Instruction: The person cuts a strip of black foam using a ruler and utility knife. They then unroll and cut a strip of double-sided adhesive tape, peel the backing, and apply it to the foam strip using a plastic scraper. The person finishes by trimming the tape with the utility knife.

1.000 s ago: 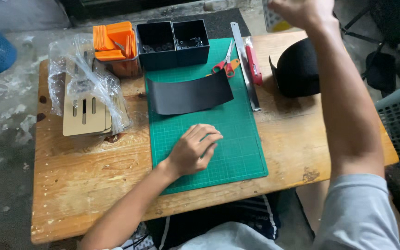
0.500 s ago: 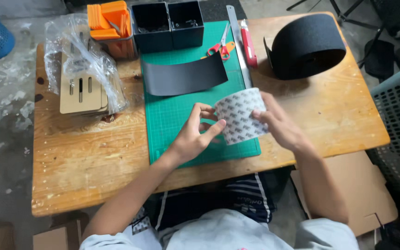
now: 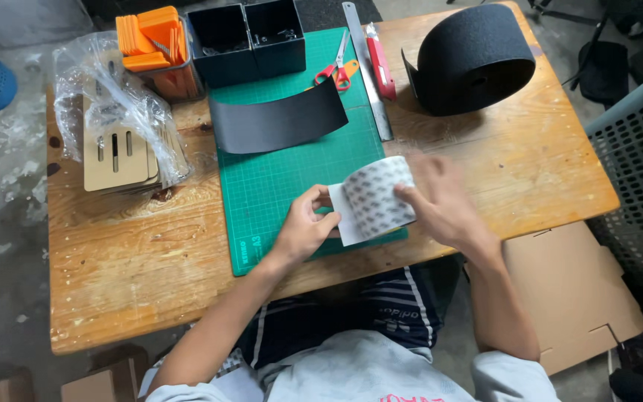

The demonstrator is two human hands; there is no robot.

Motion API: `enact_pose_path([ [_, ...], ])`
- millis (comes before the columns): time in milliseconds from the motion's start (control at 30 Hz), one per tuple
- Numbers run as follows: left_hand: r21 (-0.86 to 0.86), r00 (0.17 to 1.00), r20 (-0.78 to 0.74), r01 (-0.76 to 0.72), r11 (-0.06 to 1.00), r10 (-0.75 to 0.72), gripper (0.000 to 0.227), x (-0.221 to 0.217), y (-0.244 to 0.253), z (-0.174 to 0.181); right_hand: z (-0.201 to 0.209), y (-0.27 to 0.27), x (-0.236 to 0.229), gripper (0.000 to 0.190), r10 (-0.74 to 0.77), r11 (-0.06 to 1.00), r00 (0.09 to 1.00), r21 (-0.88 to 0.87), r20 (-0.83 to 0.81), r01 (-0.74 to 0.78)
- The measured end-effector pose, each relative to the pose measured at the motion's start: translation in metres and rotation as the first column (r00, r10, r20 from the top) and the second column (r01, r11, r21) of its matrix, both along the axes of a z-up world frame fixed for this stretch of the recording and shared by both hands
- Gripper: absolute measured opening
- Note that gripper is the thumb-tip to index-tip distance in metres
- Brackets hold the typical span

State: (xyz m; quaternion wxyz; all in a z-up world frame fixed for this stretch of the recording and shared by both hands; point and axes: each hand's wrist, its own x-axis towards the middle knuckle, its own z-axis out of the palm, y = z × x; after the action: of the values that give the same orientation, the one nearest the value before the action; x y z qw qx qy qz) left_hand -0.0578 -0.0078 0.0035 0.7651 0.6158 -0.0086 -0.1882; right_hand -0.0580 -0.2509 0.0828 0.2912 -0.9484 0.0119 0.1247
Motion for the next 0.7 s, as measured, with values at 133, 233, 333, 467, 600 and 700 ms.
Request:
enact_pose_path([
  [133, -0.046, 0.999, -0.005, -0.032, 0.998, 0.031, 0.021, -0.002, -0.004, 0.016, 0.018, 0.009, -0.018, 0.067, 0.086, 0.996, 0.756, -0.071, 0.649, -0.053],
  [233, 0.077, 1.000, -0.023, 0.011, 0.997, -0.009, 0.011, -0.002, -0.002, 0.025, 0.009, 0.007, -0.023, 0.045, 0.162, 0.981, 0.773, -0.185, 0.614, -0.058],
  [333, 0.152, 1.000, -0.027, 0.019, 0.988, -0.015, 0.014, 0.000, 0.011, 0.023, 0.005, -0.009, -0.026, 0.064, 0.164, 0.940, 0.743, -0.332, 0.649, 0.083],
  [467, 0.335, 0.997, -0.079, 0.046, 0.941, -0.021, 0.013, -0.005, 0.028, 0.033, 0.007, -0.030, -0.024, 0.032, 0.116, 0.896, 0.700, -0.378, 0.704, 0.231],
  [600, 0.453, 0.991, -0.133, 0.056, 0.890, 0.005, 0.015, -0.005, 0.041, 0.038, 0.002, -0.020, -0.024, 0.032, 0.268, 0.863, 0.697, -0.487, 0.665, 0.133],
  [700, 0.449, 0.985, -0.171, 0.061, 0.892, 0.019, 0.015, -0.005, 0.048, 0.043, -0.010, -0.026, -0.022, 0.061, 0.211, 0.806, 0.731, -0.538, 0.649, 0.245],
])
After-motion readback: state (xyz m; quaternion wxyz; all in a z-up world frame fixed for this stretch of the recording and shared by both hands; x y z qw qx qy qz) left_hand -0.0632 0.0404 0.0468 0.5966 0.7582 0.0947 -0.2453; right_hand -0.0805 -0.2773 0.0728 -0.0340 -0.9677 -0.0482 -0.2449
